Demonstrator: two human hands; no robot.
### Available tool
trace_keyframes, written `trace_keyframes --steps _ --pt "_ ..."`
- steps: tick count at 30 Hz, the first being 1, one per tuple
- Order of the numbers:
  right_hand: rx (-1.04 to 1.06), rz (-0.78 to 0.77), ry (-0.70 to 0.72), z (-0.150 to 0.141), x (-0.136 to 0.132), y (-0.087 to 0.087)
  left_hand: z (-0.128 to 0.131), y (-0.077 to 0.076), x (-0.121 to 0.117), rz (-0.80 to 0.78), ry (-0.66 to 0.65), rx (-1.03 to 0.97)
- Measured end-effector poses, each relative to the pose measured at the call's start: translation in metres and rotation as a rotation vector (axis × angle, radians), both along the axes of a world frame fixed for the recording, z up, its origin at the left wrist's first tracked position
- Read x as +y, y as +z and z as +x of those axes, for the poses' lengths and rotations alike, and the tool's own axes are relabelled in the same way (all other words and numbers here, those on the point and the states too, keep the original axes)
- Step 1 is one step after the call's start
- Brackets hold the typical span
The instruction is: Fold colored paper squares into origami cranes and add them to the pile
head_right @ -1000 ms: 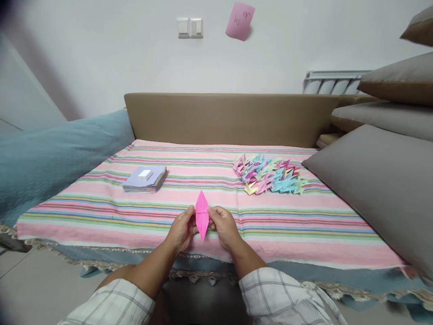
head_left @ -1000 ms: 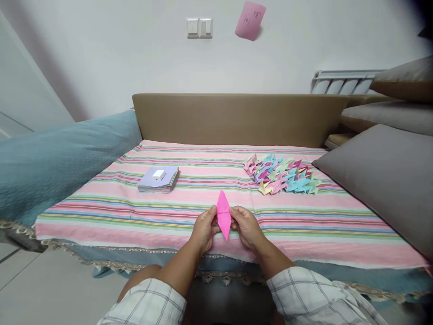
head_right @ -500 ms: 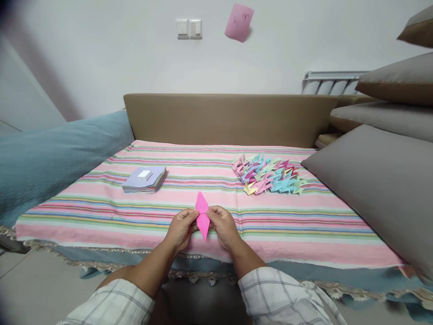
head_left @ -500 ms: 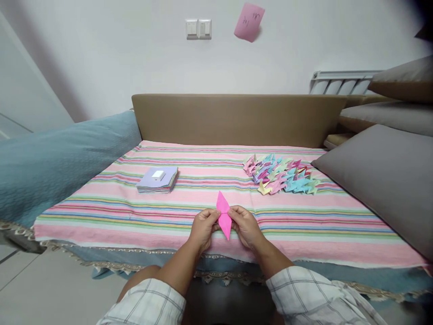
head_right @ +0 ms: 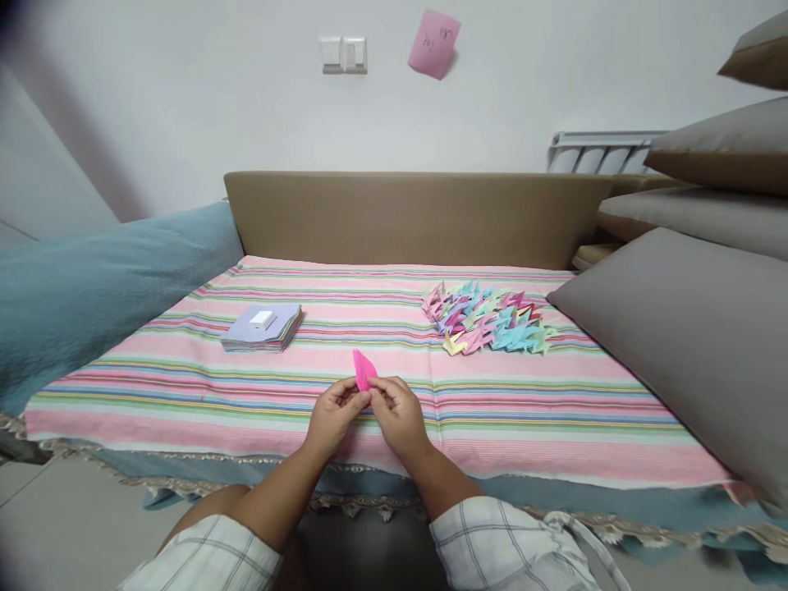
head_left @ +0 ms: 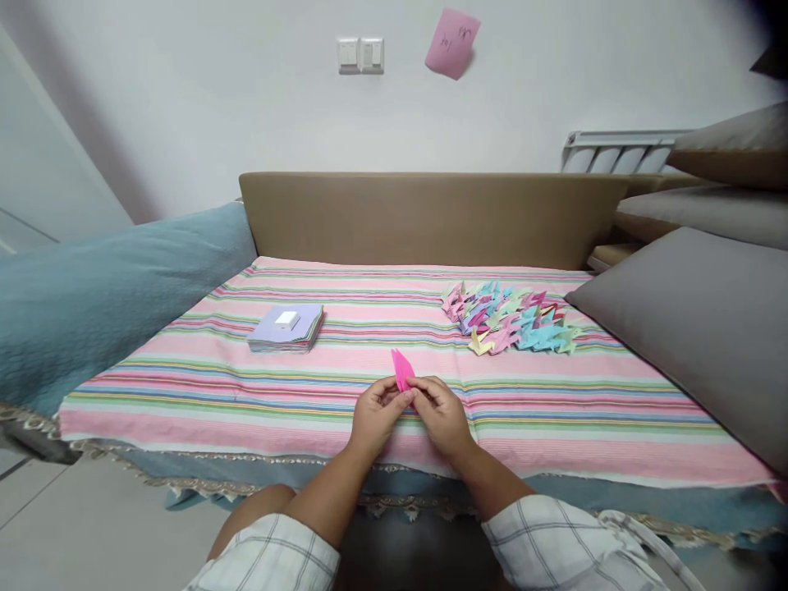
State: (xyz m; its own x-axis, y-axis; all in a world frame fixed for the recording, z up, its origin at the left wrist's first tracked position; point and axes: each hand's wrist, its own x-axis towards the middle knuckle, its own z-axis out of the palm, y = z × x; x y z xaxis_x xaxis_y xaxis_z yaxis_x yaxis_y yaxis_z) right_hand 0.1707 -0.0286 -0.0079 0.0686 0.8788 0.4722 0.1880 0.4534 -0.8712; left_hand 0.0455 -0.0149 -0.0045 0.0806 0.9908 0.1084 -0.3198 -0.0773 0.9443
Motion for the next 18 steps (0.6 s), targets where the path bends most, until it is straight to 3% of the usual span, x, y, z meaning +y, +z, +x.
trace_keyframes --steps 6,11,18 --pt "-0.04 -0.007 -0.007 0.004 0.003 -0.002 -0.002 0.001 0.003 -0.168 0.027 -0.177" --pt "0.026 -0.209 0.231 0.016 0.009 0.002 -0.006 0.004 0.005 -0.185 -0.031 -0.131" --pt "-0.202 -0.007 0.25 0.029 0.011 0.005 -0.011 0.008 0.005 -0.103 -0.049 -0.034"
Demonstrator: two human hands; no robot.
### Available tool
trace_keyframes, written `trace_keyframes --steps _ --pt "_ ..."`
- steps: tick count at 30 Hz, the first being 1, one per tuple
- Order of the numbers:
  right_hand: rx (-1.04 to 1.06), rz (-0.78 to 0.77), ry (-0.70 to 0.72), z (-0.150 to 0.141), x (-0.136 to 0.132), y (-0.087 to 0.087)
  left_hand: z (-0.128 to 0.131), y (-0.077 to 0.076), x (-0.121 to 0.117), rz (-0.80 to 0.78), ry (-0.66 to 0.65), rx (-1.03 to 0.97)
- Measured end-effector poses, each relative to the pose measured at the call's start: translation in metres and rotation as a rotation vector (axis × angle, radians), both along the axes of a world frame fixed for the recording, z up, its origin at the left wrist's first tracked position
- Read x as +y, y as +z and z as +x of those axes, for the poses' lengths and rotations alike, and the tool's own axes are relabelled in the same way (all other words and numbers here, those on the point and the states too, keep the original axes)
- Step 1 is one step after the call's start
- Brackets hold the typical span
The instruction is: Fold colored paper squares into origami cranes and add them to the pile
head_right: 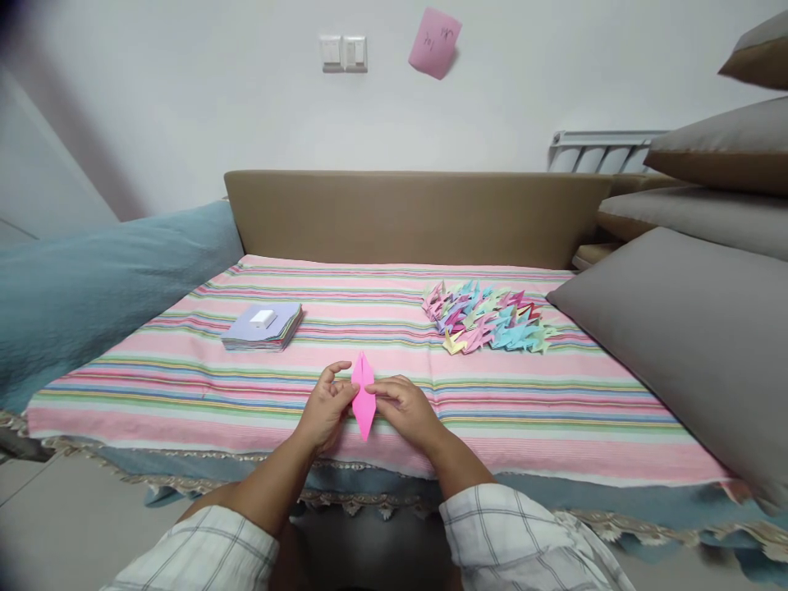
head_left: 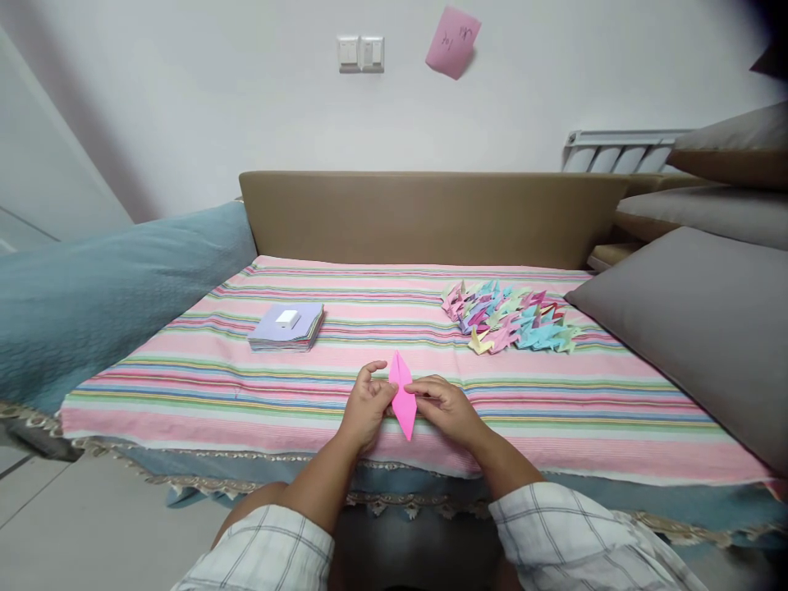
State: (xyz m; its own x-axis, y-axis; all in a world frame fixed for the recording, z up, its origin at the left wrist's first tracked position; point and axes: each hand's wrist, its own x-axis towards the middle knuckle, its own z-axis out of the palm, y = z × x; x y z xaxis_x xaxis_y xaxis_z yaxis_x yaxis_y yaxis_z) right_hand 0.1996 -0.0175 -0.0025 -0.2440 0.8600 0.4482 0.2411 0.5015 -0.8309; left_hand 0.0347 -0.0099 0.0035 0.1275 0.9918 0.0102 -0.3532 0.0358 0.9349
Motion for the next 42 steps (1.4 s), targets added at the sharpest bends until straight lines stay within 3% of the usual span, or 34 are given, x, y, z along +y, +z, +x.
trace_keyframes --steps 5,10,16,21,32,42 --pt "-0.001 0.033 -0.02 0.001 0.002 -0.003 -0.004 -0.004 0.003 0.123 0.004 0.092" --pt "0.153 -0.074 -0.105 -0.002 0.003 -0.008 -0.009 -0.005 0.003 0.219 -0.016 0.277" --pt "0.258 -0.181 -0.062 -0.003 0.002 -0.007 -0.015 -0.001 0.004 0.425 0.035 0.45" --pt "0.3 -0.211 -0.064 -0.005 0.001 -0.008 -0.013 -0.002 0.005 0.388 0.046 0.394" --pt "0.38 -0.268 -0.09 -0.015 0.001 -0.006 -0.007 -0.006 0.005 0.151 0.022 0.206" --pt "0.49 -0.405 -0.158 -0.024 0.001 -0.015 -0.001 -0.007 0.004 0.108 0.057 0.182"
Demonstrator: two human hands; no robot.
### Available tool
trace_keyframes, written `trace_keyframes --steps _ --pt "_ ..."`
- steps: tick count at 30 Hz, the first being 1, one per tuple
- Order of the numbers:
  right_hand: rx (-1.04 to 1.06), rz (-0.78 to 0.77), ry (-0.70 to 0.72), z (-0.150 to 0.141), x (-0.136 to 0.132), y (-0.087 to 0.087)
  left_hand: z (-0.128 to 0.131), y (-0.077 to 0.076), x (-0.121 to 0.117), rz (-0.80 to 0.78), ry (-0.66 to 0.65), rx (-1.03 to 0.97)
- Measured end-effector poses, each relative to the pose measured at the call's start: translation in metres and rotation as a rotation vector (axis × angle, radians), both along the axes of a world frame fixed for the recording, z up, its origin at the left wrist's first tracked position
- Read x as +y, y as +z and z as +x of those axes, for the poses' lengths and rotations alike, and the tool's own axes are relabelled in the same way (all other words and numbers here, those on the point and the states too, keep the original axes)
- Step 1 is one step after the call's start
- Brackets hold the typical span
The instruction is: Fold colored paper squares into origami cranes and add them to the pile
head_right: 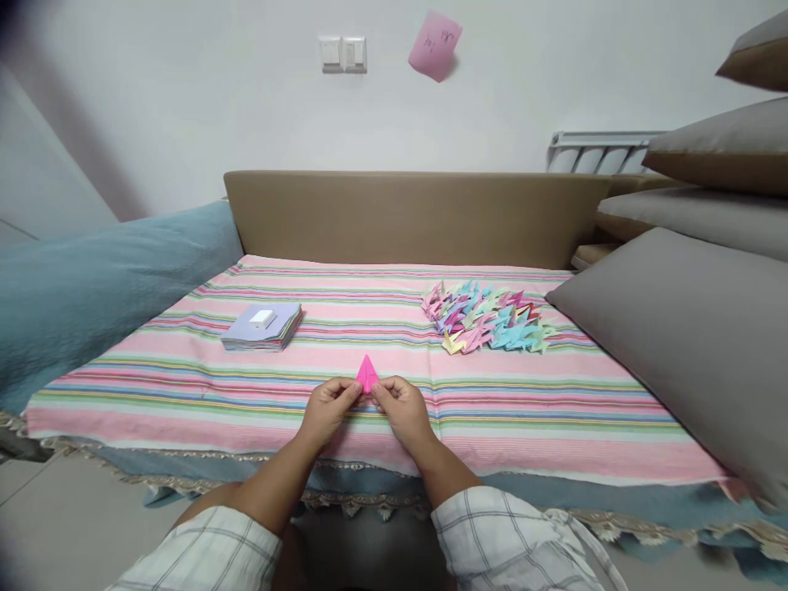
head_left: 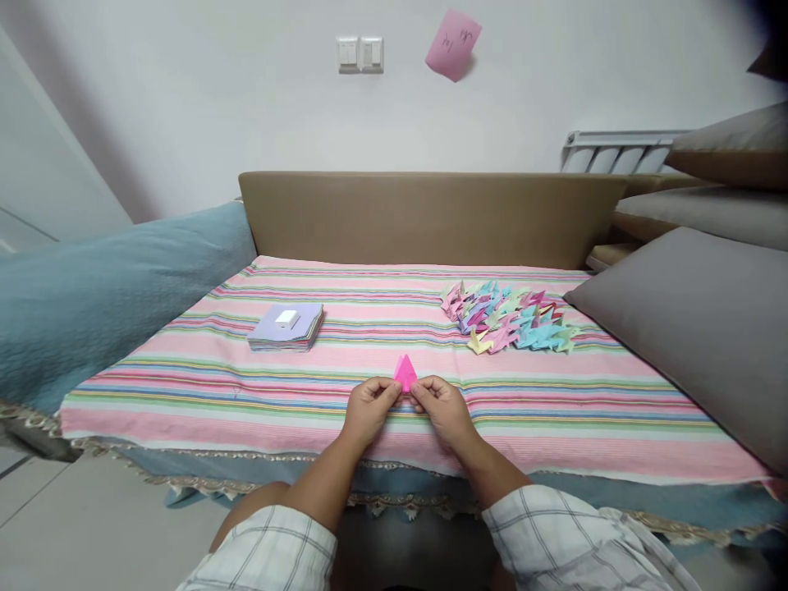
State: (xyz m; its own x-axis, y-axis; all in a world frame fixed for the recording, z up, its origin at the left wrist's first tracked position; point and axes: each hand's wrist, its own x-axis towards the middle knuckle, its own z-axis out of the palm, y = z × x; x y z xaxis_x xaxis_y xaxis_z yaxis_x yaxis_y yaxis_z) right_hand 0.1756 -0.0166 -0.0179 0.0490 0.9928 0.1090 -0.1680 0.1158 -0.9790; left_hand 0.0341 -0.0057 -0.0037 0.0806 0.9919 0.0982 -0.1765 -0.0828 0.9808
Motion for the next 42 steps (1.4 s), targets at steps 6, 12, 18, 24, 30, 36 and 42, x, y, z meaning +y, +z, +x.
trace_keyframes --steps 6,12,18,24,30,36,42 --pt "0.136 -0.05 -0.023 -0.006 0.002 -0.007 0.005 -0.007 -0.001 0.029 0.046 0.017" --pt "0.195 -0.037 -0.052 -0.009 0.002 -0.008 0.009 -0.009 -0.003 0.032 0.048 -0.082" --pt "0.257 -0.019 -0.049 -0.011 0.002 -0.008 0.009 -0.009 -0.003 0.043 0.019 -0.139" --pt "0.299 -0.027 0.054 -0.008 -0.001 -0.001 0.01 -0.004 -0.007 0.062 -0.03 -0.158" --pt "0.224 -0.058 0.13 -0.005 0.0 -0.002 0.007 -0.004 -0.008 0.078 -0.045 -0.106" --pt "-0.035 -0.009 0.128 0.001 0.001 -0.004 0.005 0.0 -0.005 -0.039 -0.092 -0.062" --pt "-0.199 0.048 0.178 0.001 -0.004 0.003 0.005 0.002 -0.005 -0.231 -0.086 -0.305"
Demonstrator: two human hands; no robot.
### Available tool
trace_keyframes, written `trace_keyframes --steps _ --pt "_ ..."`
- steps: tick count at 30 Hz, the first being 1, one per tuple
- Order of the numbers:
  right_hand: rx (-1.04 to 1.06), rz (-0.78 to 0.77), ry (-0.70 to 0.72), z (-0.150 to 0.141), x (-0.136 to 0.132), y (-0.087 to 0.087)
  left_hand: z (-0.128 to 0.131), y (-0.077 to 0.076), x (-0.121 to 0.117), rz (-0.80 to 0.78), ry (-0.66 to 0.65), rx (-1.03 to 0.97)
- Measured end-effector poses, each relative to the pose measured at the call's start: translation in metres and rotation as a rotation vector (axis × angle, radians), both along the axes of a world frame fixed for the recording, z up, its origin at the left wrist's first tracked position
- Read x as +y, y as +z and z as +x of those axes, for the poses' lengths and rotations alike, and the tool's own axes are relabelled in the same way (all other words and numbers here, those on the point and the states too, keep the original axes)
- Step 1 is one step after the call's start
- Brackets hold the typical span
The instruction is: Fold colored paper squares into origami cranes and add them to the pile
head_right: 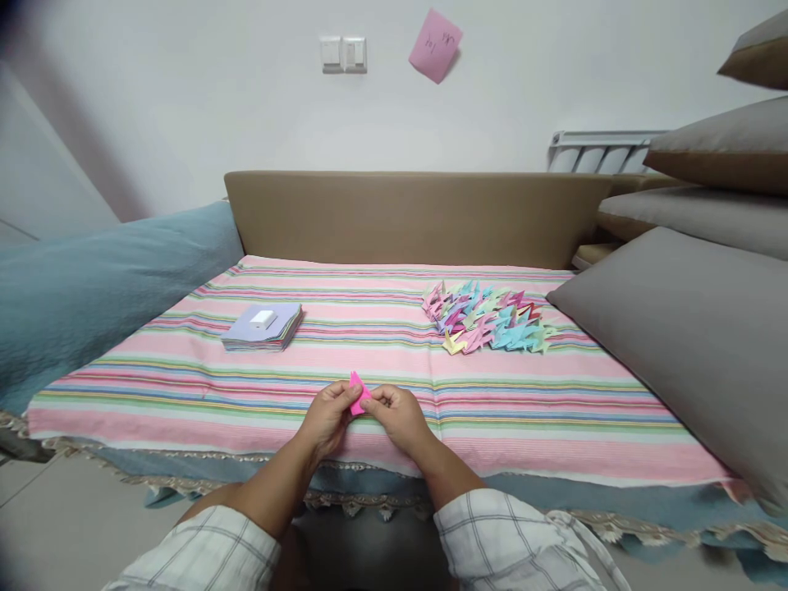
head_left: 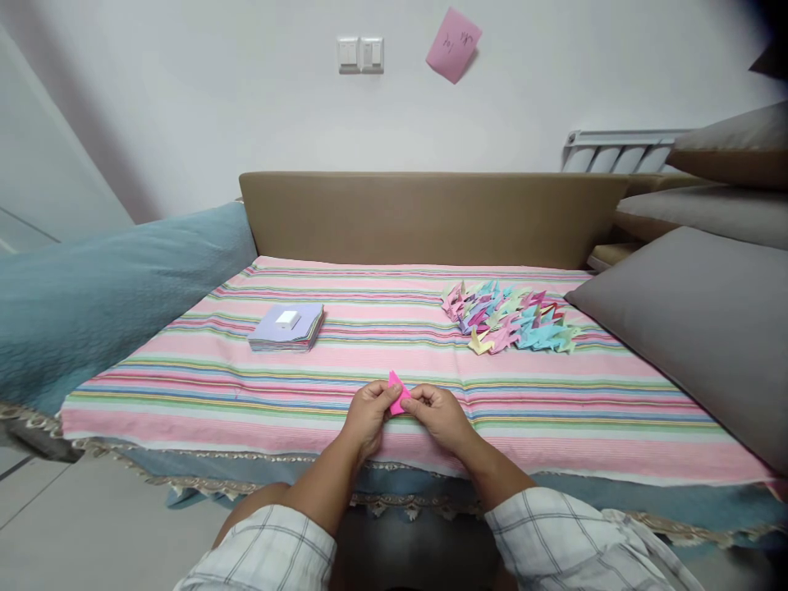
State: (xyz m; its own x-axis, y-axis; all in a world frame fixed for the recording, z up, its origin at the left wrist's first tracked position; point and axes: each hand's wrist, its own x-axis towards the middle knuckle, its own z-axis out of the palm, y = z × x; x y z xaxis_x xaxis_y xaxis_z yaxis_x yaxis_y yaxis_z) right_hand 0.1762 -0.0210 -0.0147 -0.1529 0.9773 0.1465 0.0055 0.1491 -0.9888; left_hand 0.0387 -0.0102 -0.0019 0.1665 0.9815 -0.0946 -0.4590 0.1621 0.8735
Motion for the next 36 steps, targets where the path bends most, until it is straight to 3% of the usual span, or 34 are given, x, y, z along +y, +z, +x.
trace_keyframes --steps 10,17,22,30,36 --pt "0.075 -0.061 0.002 0.0018 0.0011 0.001 -0.0033 0.001 -0.0005 -0.133 -0.052 0.016" --pt "0.418 -0.207 0.118 0.0001 -0.0026 -0.0009 -0.0054 0.0026 -0.0009 -0.066 -0.174 -0.114" --pt "0.49 -0.241 0.132 -0.0017 -0.0048 0.0021 -0.0061 0.0028 -0.0018 -0.071 -0.191 -0.133" --pt "0.353 -0.136 0.08 0.0001 -0.0021 -0.0007 -0.0052 0.0018 -0.0025 -0.062 -0.212 -0.122" --pt "0.028 0.071 0.011 0.0072 -0.0016 0.0026 -0.0025 -0.0026 0.0008 -0.097 0.004 -0.05"
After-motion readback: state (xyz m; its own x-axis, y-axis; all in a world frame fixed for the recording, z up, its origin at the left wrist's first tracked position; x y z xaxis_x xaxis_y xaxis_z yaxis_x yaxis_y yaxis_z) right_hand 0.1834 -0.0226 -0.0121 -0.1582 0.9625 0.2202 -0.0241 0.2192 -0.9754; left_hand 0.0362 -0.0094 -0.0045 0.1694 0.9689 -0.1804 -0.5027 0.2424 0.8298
